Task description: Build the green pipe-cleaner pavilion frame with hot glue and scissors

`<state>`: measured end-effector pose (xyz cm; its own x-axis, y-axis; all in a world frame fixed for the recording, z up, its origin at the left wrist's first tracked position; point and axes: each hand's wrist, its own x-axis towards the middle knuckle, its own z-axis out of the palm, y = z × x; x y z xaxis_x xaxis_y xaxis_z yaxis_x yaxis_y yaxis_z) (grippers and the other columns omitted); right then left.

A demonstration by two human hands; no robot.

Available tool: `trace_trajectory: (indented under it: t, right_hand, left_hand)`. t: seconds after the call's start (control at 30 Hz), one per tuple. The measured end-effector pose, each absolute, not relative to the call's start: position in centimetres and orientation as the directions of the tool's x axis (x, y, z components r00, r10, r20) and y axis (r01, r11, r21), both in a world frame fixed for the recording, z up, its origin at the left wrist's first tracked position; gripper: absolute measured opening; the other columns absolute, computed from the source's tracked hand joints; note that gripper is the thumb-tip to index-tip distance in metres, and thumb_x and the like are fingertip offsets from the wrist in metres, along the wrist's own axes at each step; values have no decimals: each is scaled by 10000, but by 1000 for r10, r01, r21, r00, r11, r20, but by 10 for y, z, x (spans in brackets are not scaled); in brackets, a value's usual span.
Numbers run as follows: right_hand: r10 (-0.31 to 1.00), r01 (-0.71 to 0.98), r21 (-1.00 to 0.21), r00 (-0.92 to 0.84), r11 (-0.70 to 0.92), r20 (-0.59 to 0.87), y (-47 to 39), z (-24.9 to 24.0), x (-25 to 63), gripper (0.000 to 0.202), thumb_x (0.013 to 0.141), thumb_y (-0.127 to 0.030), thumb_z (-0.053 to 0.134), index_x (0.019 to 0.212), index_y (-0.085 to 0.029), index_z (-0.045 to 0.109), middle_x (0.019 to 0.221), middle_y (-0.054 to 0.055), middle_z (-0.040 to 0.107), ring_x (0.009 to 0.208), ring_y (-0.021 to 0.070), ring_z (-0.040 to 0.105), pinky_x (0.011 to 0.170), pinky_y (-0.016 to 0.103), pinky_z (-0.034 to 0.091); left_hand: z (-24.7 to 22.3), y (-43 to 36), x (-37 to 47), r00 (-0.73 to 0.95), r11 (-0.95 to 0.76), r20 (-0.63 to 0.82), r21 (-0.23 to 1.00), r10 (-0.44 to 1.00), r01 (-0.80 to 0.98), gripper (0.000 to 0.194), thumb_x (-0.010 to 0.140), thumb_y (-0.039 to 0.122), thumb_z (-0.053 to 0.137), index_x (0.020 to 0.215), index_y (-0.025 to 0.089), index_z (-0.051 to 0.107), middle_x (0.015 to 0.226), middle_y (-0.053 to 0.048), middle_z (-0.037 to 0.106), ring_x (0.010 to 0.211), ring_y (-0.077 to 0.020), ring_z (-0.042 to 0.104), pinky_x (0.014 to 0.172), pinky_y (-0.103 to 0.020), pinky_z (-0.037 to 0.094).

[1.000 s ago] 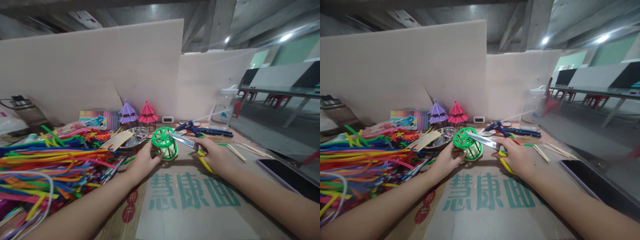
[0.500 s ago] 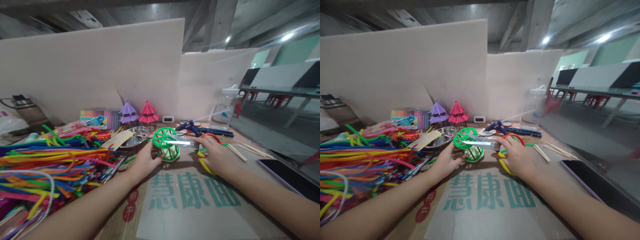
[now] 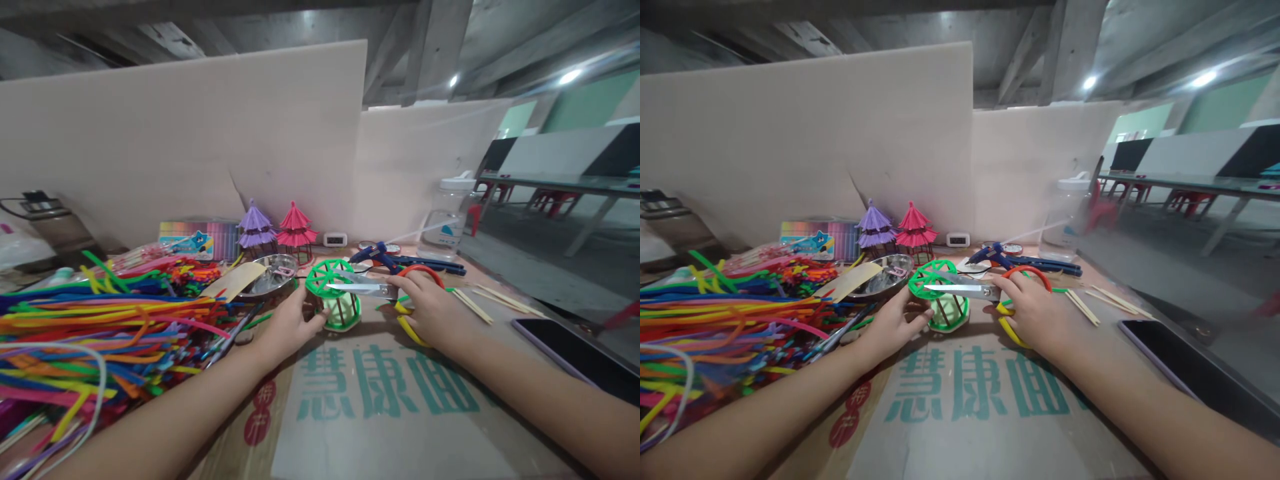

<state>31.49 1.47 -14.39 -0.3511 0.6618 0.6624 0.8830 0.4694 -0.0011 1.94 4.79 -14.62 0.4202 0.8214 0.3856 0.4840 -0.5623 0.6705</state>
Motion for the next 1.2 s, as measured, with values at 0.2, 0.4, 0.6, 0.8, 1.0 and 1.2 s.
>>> trace_trajectory:
  t: [0.2,0.4,0.6,0.8,1.0,1.2]
  right_hand:
    - [695,886,-45,-330,462,638,12,-141,313,405,917,-379,597,1300,-247,576,1019,81,630,893,244,588,800,362,486]
    - [689,899,-11,-327,437,647,13,-144,317,426,909,-393,600,1316,-270,566,1018,70,642,875,237,603,782,342,481]
    - [655,899,102,-384,426,650,14,-146,321,385,947,-404,534,1290,-235,581,1059,81,664,890,232,611,754,323,468]
    - [616,887,241,-448,393,647,16,-146,327,419,935,-433,544,1308,-246,577,1022,78,671,873,238,618,638,305,428]
    - [599,877,242,-464,415,653,16,-144,329,380,929,-387,552,1263,-211,589,991,78,690,852,230,637,658,305,445]
    - [689,911,4,-315,412,653,18,-143,321,376,904,-477,577,1191,-235,577,1011,72,675,902,246,638,705,332,489]
  left_hand:
    - [-145,46,20,430,-572,391,668,814,476,363,892,396,589,1180,191,506,1045,-69,675,908,-213,694,822,-333,552]
    - [-143,47,20,419,-554,376,674,827,489,333,881,385,599,1139,192,513,1012,-59,681,885,-212,695,799,-325,551]
    - [-145,46,19,408,-545,369,656,835,523,344,882,400,601,1153,198,537,1020,-63,690,904,-220,694,818,-330,547]
    - [-146,47,19,419,-544,363,677,833,496,379,877,377,604,1207,203,535,1048,-64,698,905,-218,698,824,-330,547]
    - [-144,46,20,412,-531,351,680,841,505,347,868,364,611,1160,184,557,1024,-74,700,892,-224,698,826,-340,549]
    - [-143,47,22,405,-541,375,701,834,465,344,877,346,595,1175,181,547,1021,-74,695,888,-219,697,807,-333,554]
